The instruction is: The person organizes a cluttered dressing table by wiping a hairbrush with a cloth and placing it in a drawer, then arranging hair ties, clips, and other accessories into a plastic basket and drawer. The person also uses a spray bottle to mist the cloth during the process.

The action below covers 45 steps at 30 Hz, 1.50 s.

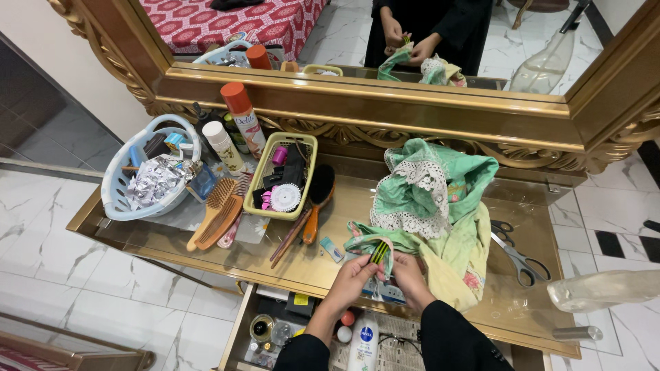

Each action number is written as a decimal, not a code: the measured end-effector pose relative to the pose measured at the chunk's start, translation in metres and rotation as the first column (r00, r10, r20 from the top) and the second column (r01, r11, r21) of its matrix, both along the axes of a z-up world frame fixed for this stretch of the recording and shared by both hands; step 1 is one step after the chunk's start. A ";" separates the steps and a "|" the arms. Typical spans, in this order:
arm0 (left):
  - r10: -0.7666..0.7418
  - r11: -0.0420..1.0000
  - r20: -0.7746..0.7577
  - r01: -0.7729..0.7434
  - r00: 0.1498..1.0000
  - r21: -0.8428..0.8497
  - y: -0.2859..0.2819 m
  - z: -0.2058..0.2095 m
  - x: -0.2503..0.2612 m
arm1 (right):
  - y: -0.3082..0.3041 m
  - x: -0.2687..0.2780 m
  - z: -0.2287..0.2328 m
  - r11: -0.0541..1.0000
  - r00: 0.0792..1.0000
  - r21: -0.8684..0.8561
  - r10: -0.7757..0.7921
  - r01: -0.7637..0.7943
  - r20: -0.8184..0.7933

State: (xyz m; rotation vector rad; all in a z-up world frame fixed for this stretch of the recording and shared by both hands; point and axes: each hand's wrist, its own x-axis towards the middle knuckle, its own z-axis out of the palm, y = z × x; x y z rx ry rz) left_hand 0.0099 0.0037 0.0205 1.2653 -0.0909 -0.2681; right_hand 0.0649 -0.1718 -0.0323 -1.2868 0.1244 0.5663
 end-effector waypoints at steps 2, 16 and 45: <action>0.036 0.999 0.049 -0.036 0.998 0.008 0.003 -0.002 -0.002 | 0.002 -0.004 0.011 1.000 0.995 0.007 0.010 -0.010 -0.097; -0.169 0.948 0.041 0.151 0.985 0.279 0.021 0.025 0.014 | -0.014 0.006 0.009 0.925 0.861 -0.380 0.179 0.017 0.476; 0.278 0.961 0.019 -0.277 0.961 -0.020 -0.006 -0.019 -0.015 | 0.006 -0.028 0.008 0.997 0.934 -0.027 -0.074 0.069 -0.348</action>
